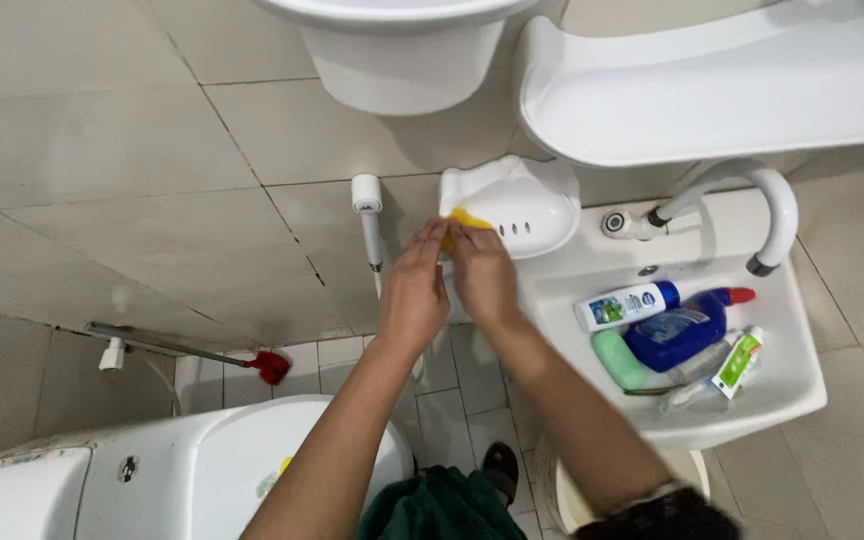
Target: The person cleans a bathroom sink area using a yellow sponge. They wipe the sink basin, faucet, and surrounding wall tiles, then rinse the sponge under running water and continue wiping the sink and faucet.
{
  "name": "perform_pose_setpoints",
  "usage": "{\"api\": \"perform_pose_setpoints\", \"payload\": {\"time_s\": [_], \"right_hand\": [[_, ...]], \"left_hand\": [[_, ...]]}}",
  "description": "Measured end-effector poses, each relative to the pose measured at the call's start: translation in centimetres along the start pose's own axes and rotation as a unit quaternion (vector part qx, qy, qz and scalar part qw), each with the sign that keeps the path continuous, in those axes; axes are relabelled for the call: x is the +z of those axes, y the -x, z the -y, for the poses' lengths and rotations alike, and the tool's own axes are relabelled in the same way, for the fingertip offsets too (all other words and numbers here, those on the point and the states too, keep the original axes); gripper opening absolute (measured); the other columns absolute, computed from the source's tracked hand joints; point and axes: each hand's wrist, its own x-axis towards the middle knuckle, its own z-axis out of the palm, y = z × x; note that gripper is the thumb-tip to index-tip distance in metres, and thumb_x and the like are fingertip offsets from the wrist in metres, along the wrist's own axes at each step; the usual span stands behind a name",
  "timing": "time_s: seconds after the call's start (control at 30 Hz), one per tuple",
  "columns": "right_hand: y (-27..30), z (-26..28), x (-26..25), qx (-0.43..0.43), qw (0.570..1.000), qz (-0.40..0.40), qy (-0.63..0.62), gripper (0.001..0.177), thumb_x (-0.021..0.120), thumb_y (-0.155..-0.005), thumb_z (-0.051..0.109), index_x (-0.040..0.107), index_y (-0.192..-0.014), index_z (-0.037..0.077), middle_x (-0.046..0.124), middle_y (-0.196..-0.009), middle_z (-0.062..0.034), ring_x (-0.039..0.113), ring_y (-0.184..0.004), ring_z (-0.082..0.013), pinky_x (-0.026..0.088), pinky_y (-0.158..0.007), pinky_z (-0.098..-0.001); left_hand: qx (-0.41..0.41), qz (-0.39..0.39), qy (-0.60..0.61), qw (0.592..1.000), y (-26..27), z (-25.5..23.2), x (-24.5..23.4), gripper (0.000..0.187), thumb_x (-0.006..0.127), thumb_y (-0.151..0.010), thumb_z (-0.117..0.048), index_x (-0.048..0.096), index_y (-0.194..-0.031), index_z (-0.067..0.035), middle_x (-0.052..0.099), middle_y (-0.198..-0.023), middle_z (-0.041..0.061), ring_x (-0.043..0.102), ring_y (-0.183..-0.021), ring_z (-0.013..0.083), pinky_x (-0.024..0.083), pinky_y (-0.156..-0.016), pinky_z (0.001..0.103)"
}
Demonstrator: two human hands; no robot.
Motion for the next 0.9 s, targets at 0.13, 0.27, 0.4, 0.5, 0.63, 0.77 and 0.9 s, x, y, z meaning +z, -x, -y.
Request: {"api": "perform_pose_setpoints", "payload": {"time_s": [0.13,0.27,0.4,0.5,0.63,0.77,0.9], "right_hand": [[0.3,-5.9,-8.7,-0.091,0.985,0.146,-0.017,0.029,0.067,-0.095,0.007,0.072,-0.123,0.008,0.076,-0.110,-0.0101,0.068,-0.102,-0.0244,0.056,-0.095,-0.0397],[-0.2,-7.1,-11.2,0.162,0.973,0.145,-0.077,0.026,0.068,-0.095,0.012,0.073,-0.119,0.005,0.075,-0.114,-0.0147,0.071,-0.101,-0.0273,0.057,-0.090,-0.0417],[-2.8,-2.9,-6.0,0.247,0.896,-0.192,-0.316,0.029,0.062,-0.099,0.010,0.067,-0.127,0.003,0.072,-0.119,-0.0190,0.071,-0.108,-0.0315,0.059,-0.096,-0.0386],[-4.3,0.0,-2.6,-0.124,0.985,-0.118,0.025,0.026,0.064,-0.096,-0.001,0.071,-0.121,-0.001,0.068,-0.133,-0.0264,0.061,-0.133,-0.0396,0.049,-0.115,-0.0441],[-4.6,1.3,-1.6,-0.205,0.977,-0.022,0.050,0.029,0.057,-0.091,0.004,0.071,-0.114,-0.008,0.065,-0.137,-0.0282,0.058,-0.134,-0.0412,0.046,-0.114,-0.0458],[-5.5,2.1,-2.4,-0.327,0.908,0.126,0.230,0.033,0.053,-0.093,0.015,0.072,-0.107,-0.009,0.065,-0.131,-0.0267,0.057,-0.132,-0.0368,0.040,-0.121,-0.0441],[-8.7,3.3,-2.5,-0.313,0.809,0.358,0.345,0.039,0.055,-0.085,0.023,0.073,-0.108,-0.004,0.064,-0.127,-0.0244,0.050,-0.134,-0.0358,0.024,-0.120,-0.0465]], "left_hand": [[-0.016,0.027,0.003,1.000,-0.2,-0.2,0.7,0.061,0.050,-0.084,0.014,0.050,-0.144,0.001,0.050,-0.154,0.020,0.051,-0.139,0.0370,0.043,-0.114,0.042],[-0.017,0.016,0.000,1.000,0.5,0.0,-0.3,0.060,0.054,-0.085,0.012,0.048,-0.144,0.003,0.046,-0.154,0.023,0.049,-0.138,0.0402,0.042,-0.113,0.045],[-0.022,-0.001,0.003,1.000,0.9,0.5,-2.0,0.061,0.053,-0.085,0.011,0.048,-0.145,0.001,0.048,-0.154,0.021,0.050,-0.138,0.0403,0.043,-0.113,0.046],[-0.024,-0.008,0.008,1.000,1.6,1.0,-3.3,0.061,0.054,-0.086,0.010,0.048,-0.146,-0.001,0.048,-0.154,0.021,0.050,-0.138,0.0408,0.043,-0.114,0.046],[-0.049,0.008,-0.028,0.998,1.7,0.9,-4.1,0.063,0.057,-0.087,0.008,0.045,-0.148,-0.001,0.045,-0.155,0.020,0.049,-0.135,0.0411,0.039,-0.111,0.049],[-0.042,-0.012,0.021,0.999,1.7,0.8,-5.3,0.062,0.055,-0.086,0.010,0.046,-0.147,-0.002,0.047,-0.156,0.017,0.052,-0.136,0.0385,0.045,-0.111,0.045],[-0.038,-0.020,0.029,0.999,1.6,0.8,-5.7,0.062,0.056,-0.086,0.010,0.047,-0.146,-0.002,0.048,-0.156,0.018,0.052,-0.137,0.0379,0.045,-0.111,0.045]]}}
